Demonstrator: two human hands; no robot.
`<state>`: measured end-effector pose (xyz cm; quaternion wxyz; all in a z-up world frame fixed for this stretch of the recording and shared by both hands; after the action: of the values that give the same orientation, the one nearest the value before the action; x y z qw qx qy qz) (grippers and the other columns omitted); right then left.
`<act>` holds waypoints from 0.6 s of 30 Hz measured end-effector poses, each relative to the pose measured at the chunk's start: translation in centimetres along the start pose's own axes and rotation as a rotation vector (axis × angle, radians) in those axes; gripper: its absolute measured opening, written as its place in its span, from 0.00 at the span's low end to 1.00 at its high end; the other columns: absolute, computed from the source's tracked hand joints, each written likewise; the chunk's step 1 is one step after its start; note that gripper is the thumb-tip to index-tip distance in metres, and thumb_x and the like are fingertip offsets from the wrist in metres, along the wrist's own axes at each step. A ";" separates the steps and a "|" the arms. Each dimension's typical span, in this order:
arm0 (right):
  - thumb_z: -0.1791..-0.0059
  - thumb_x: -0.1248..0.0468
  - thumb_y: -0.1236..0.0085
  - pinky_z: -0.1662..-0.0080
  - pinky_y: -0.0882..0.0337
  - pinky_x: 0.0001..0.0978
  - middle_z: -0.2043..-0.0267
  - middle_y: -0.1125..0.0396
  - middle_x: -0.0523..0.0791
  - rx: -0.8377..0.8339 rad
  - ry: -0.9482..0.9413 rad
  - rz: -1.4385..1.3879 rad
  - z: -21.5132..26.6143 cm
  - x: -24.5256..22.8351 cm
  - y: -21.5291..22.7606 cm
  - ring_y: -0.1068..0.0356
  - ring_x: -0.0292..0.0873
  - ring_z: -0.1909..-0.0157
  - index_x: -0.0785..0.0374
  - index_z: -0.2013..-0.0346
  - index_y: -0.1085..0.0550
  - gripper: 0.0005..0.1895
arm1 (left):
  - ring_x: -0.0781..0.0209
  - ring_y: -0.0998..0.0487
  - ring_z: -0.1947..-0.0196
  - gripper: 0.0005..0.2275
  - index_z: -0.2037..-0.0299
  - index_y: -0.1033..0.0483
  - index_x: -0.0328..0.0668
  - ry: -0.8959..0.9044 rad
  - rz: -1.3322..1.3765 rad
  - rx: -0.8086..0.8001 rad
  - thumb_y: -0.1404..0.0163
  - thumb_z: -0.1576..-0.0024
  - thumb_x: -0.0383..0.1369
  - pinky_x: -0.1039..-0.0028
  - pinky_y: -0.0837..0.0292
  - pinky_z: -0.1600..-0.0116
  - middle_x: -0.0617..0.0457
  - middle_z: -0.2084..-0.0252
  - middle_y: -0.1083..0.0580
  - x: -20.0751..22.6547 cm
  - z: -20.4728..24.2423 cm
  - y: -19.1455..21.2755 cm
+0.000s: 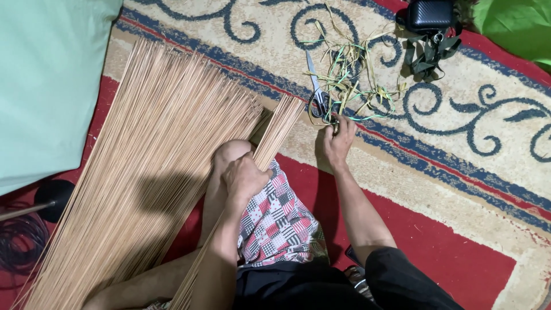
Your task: Gathering, aligning, and tying a large number of thin wooden sticks into a bundle.
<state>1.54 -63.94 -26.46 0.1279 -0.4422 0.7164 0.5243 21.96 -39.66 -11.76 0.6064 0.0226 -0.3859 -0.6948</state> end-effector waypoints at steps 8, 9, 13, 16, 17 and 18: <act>0.56 0.82 0.44 0.45 0.30 0.43 0.54 0.29 0.46 0.273 0.124 -0.074 -1.9 -2.0 3.5 0.29 0.51 0.51 0.60 0.52 0.20 0.22 | 0.30 0.23 0.44 0.29 0.43 0.26 0.33 -0.010 0.009 0.019 0.47 0.50 0.46 0.43 0.28 0.42 0.32 0.48 0.22 -1.2 -1.3 -1.1; 0.54 0.83 0.44 0.47 0.29 0.44 0.56 0.26 0.47 0.346 0.198 -0.144 -2.8 -4.6 4.9 0.27 0.50 0.53 0.61 0.53 0.19 0.20 | 0.30 0.23 0.45 0.28 0.44 0.25 0.33 -0.013 0.010 0.028 0.46 0.51 0.45 0.43 0.28 0.43 0.32 0.49 0.22 -1.2 -1.2 -1.1; 0.52 0.81 0.42 0.51 0.26 0.42 0.58 0.23 0.49 0.415 0.371 -0.304 -5.7 -15.8 9.1 0.24 0.52 0.57 0.66 0.57 0.18 0.13 | 0.30 0.22 0.45 0.27 0.45 0.25 0.33 -0.020 0.010 0.030 0.46 0.51 0.45 0.43 0.27 0.43 0.32 0.50 0.22 -1.4 -1.2 -1.0; 0.54 0.81 0.36 0.54 0.25 0.42 0.64 0.22 0.52 0.490 0.426 -0.422 -6.3 -20.8 11.8 0.23 0.52 0.62 0.70 0.61 0.18 0.10 | 0.31 0.23 0.44 0.29 0.43 0.26 0.31 -0.012 0.033 0.031 0.46 0.52 0.44 0.44 0.28 0.43 0.31 0.49 0.22 -1.9 -1.2 -0.8; 0.49 0.80 0.43 0.51 0.26 0.40 0.60 0.23 0.51 0.414 0.302 -0.546 -7.3 -20.4 11.4 0.24 0.48 0.57 0.67 0.54 0.20 0.12 | 0.31 0.23 0.44 0.27 0.44 0.25 0.32 -0.014 0.038 0.037 0.46 0.52 0.43 0.44 0.28 0.43 0.32 0.49 0.22 -2.2 -1.2 -0.8; 0.44 0.78 0.49 0.47 0.27 0.38 0.56 0.24 0.50 0.335 0.176 -0.667 -8.0 -20.0 10.9 0.26 0.44 0.53 0.65 0.47 0.22 0.14 | 0.31 0.23 0.44 0.26 0.46 0.24 0.32 -0.015 0.042 0.044 0.47 0.51 0.43 0.44 0.28 0.43 0.33 0.50 0.22 -2.5 -1.2 -0.7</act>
<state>6.98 -60.22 -3.24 0.3000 -0.6674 0.6170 0.2896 22.70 -38.17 -14.10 0.6174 0.0223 -0.4059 -0.6734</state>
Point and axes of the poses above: each hand's wrist, its own z-axis away from the middle knuckle, its own y-axis out of the back of the hand, x = y × z, the point moved 8 cm from there along -z, towards the middle knuckle
